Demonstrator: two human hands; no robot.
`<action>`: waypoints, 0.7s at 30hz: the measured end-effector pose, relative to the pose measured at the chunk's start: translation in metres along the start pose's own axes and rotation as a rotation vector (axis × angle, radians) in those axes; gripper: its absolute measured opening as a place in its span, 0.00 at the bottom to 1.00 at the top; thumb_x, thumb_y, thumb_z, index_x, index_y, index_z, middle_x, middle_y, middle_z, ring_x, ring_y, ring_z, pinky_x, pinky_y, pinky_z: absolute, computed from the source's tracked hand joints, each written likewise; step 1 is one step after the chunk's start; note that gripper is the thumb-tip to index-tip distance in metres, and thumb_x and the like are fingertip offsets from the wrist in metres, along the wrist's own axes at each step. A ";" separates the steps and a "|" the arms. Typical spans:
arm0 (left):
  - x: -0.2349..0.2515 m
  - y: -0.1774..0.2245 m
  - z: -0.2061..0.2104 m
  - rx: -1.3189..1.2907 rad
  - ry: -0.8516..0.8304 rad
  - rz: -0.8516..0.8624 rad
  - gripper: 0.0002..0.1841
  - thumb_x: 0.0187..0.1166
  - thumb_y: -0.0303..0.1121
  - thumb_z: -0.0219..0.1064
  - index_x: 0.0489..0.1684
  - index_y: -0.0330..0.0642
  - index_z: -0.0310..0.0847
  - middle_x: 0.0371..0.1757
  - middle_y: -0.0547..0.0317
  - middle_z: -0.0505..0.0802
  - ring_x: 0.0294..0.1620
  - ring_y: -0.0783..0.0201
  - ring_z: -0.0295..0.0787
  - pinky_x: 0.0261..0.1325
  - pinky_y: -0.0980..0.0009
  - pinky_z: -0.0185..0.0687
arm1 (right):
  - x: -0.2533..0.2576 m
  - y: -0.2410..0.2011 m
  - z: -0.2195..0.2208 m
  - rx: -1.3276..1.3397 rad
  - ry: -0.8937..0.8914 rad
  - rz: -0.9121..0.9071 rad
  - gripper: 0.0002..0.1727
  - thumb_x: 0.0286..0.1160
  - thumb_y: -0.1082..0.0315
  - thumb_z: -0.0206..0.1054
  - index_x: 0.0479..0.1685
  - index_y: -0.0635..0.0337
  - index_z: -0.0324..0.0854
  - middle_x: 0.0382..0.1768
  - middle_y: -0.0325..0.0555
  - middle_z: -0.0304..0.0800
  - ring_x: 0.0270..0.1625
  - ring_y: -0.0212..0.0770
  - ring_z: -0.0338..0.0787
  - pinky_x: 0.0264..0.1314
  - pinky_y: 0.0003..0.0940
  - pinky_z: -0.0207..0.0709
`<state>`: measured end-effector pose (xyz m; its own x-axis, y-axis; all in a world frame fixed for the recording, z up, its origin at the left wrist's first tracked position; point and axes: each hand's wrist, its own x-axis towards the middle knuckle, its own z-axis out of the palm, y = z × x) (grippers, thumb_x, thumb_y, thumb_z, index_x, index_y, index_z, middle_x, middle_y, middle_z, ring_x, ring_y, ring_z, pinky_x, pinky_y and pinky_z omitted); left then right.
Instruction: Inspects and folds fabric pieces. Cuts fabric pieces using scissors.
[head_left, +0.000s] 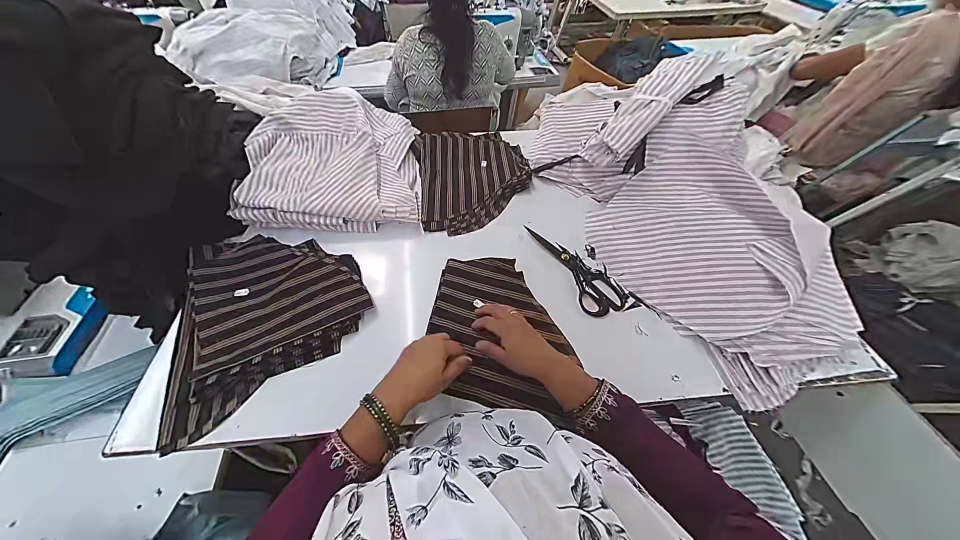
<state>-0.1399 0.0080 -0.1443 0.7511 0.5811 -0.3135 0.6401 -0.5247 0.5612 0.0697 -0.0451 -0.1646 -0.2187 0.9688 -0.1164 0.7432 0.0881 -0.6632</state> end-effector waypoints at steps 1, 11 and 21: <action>-0.005 -0.011 -0.005 -0.062 0.104 -0.081 0.21 0.91 0.38 0.55 0.61 0.30 0.87 0.60 0.34 0.91 0.67 0.41 0.87 0.76 0.44 0.74 | 0.002 -0.004 0.010 -0.043 -0.019 -0.020 0.22 0.82 0.61 0.65 0.70 0.64 0.82 0.81 0.60 0.74 0.88 0.57 0.66 0.92 0.57 0.49; 0.053 -0.042 -0.044 -0.272 0.332 -0.252 0.17 0.91 0.36 0.57 0.60 0.26 0.78 0.57 0.35 0.87 0.57 0.46 0.86 0.65 0.51 0.79 | -0.008 -0.010 0.060 -0.062 0.233 -0.241 0.18 0.77 0.60 0.67 0.57 0.62 0.90 0.71 0.58 0.85 0.79 0.62 0.79 0.84 0.64 0.62; -0.015 0.018 -0.057 -0.749 0.600 0.741 0.09 0.78 0.30 0.71 0.51 0.36 0.88 0.45 0.73 0.96 0.45 0.84 0.90 0.54 0.81 0.88 | -0.024 -0.091 -0.059 0.232 0.791 -0.557 0.17 0.82 0.54 0.68 0.62 0.52 0.83 0.71 0.39 0.83 0.81 0.32 0.75 0.81 0.34 0.73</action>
<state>-0.1490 0.0258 -0.0859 0.5742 0.5924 0.5652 -0.3147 -0.4776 0.8203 0.0449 -0.0623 -0.0577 0.0482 0.6856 0.7263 0.5021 0.6120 -0.6110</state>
